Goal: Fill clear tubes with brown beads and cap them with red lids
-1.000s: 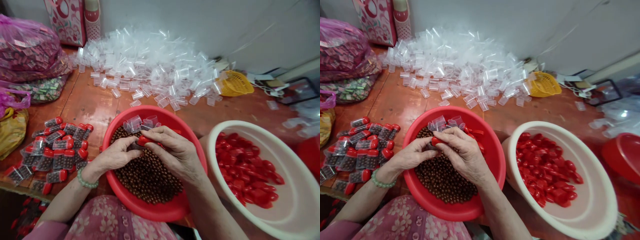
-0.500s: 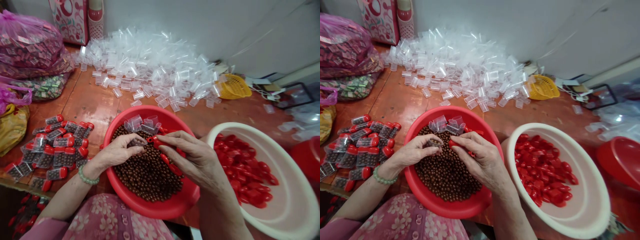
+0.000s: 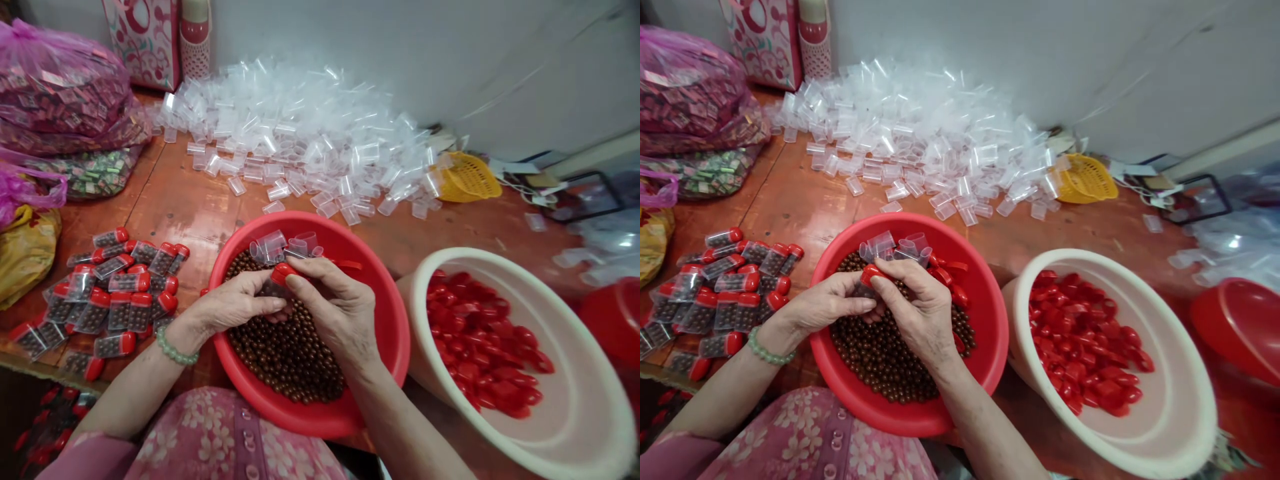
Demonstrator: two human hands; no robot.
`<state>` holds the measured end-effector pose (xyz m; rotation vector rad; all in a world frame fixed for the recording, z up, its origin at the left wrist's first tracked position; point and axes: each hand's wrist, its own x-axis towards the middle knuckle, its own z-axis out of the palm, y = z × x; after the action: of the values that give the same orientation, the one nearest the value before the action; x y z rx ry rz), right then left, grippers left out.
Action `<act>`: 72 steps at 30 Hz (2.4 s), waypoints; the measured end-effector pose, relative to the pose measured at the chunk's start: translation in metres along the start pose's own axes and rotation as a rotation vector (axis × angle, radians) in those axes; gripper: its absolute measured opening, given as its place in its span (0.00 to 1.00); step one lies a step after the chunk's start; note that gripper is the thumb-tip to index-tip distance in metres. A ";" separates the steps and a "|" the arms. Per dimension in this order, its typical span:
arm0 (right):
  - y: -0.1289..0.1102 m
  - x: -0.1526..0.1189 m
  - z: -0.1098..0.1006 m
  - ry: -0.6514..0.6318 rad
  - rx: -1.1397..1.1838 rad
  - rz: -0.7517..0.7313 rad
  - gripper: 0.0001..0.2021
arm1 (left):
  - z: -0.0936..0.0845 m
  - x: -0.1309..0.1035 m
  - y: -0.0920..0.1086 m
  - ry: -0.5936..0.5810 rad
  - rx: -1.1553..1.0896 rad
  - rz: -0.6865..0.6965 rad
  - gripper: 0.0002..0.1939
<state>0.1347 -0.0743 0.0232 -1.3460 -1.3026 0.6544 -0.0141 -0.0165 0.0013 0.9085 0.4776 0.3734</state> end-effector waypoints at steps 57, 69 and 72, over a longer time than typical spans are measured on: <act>0.018 -0.008 0.031 -0.185 -0.739 -0.562 0.34 | 0.006 0.008 0.003 0.635 0.117 0.087 0.12; 0.042 0.005 -0.040 -0.327 -0.860 -0.128 0.11 | -0.058 -0.076 0.042 1.065 1.169 0.279 0.18; 0.049 0.024 -0.043 -0.400 -1.023 -0.072 0.10 | -0.088 -0.088 0.040 1.212 1.469 0.243 0.13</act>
<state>0.1957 -0.0556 -0.0043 -2.0119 -2.1521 0.1710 -0.1393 0.0204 0.0088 2.1347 1.9063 0.8099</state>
